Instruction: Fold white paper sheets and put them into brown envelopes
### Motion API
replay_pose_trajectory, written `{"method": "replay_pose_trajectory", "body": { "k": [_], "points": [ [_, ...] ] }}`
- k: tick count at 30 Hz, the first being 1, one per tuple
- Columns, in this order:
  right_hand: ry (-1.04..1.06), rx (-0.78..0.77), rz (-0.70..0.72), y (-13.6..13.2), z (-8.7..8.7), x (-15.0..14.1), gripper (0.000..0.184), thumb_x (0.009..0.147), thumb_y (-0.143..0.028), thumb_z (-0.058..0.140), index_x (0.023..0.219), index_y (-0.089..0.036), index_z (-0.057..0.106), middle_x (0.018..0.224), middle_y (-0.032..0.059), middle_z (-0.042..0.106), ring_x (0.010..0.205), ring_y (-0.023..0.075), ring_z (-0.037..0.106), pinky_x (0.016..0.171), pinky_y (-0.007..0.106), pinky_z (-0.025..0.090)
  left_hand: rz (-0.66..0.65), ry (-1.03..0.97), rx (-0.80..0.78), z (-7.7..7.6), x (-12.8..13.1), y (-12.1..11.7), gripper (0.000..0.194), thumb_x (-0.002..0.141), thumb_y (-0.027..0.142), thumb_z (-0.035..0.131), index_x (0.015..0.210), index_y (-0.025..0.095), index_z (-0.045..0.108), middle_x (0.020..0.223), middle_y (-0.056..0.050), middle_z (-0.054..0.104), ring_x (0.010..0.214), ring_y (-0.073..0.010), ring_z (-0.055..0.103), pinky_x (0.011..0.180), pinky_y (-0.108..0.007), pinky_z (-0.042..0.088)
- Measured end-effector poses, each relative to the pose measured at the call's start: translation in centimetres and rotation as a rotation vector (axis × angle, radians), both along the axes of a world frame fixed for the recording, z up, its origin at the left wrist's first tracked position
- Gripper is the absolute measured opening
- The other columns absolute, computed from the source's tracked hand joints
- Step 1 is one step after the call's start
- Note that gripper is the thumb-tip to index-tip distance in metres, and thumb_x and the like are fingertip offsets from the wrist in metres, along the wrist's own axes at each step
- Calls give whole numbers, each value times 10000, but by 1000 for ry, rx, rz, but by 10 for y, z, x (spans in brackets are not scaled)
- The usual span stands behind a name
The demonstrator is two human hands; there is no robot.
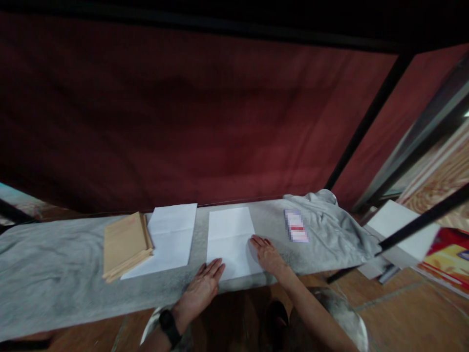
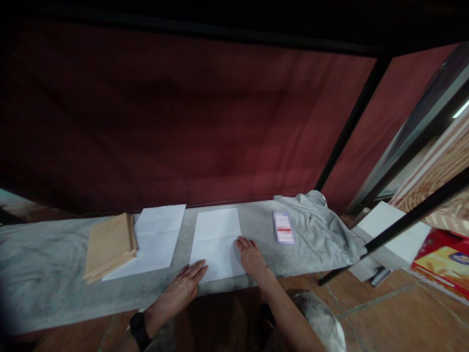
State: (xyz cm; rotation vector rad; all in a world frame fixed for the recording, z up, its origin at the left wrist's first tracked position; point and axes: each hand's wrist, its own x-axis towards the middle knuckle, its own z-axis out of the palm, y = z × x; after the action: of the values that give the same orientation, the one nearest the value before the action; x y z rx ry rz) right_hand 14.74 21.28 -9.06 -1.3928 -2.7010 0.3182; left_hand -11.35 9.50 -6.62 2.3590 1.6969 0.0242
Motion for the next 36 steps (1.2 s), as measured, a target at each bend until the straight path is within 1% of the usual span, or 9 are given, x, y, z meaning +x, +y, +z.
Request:
{"method": "replay_pose_trajectory", "body": {
  "k": [7, 11, 14, 17, 21, 24, 26, 31, 36],
  "points": [
    [33, -5, 47, 6, -1, 7, 630, 849, -10, 450, 1453, -185, 475, 1538, 106, 430, 1373, 199, 461, 1165, 383, 325, 128, -141, 139, -23, -20, 7, 616, 789, 46, 469, 1371, 227, 558, 1461, -62, 542, 1332, -204, 520, 1137, -391, 422],
    [100, -45, 63, 12, 0, 14, 637, 834, 4, 428, 1431, -201, 509, 1508, 75, 481, 1363, 175, 471, 1167, 341, 330, 168, -243, 199, -26, -30, 12, 373, 918, 187, 432, 1182, 233, 693, 1327, -59, 656, 1229, -207, 611, 1086, -403, 480],
    [158, -75, 89, 15, 1, 20, 708, 784, 40, 397, 1436, -212, 503, 1502, 55, 492, 1369, 154, 461, 1171, 332, 334, 174, -337, 246, -26, -36, 14, 353, 965, 276, 407, 1154, 253, 704, 1236, -42, 708, 1153, -196, 659, 1049, -388, 514],
    [201, -89, 112, 16, 1, 24, 718, 780, 31, 399, 1448, -217, 487, 1515, 54, 474, 1395, 151, 426, 1187, 352, 322, 164, -396, 249, -30, -42, 9, 344, 948, 269, 438, 1177, 272, 696, 1225, -21, 713, 1147, -179, 661, 1046, -363, 516],
    [217, -77, 141, 11, -3, 22, 730, 771, 14, 436, 1459, -226, 469, 1555, 53, 416, 1431, 164, 371, 1222, 403, 258, 122, -419, 164, -36, -46, 1, 499, 829, 115, 456, 1251, 284, 662, 1334, 3, 652, 1245, -162, 596, 1112, -376, 453],
    [236, -111, 184, 6, -3, 19, 742, 743, 34, 430, 1430, -234, 509, 1539, 45, 442, 1425, 159, 380, 1221, 403, 252, 193, -491, 154, -35, -46, 1, 716, 703, 35, 453, 1360, 292, 577, 1447, 19, 556, 1345, -159, 502, 1181, -398, 359],
    [285, -152, 183, 4, 0, 19, 723, 742, 36, 423, 1397, -244, 549, 1499, 35, 498, 1395, 148, 425, 1205, 376, 286, 253, -575, 150, -32, -48, 7, 732, 698, 56, 473, 1393, 277, 542, 1472, 7, 531, 1372, -173, 472, 1197, -409, 326],
    [422, -293, 82, 3, 16, 19, 564, 845, -84, 468, 1359, -281, 591, 1381, 20, 616, 1275, 182, 563, 1106, 371, 432, 447, -746, 142, -31, -58, 31, 538, 792, 311, 594, 1326, 251, 586, 1379, -27, 618, 1290, -231, 558, 1134, -446, 411],
    [487, -281, 56, 7, 23, 14, 546, 813, -74, 504, 1324, -226, 623, 1366, 60, 625, 1270, 196, 565, 1112, 363, 416, 369, -734, 227, -33, -61, 52, 463, 734, 261, 549, 1177, 212, 679, 1263, -58, 682, 1192, -248, 620, 1107, -439, 444]
  ]
}}
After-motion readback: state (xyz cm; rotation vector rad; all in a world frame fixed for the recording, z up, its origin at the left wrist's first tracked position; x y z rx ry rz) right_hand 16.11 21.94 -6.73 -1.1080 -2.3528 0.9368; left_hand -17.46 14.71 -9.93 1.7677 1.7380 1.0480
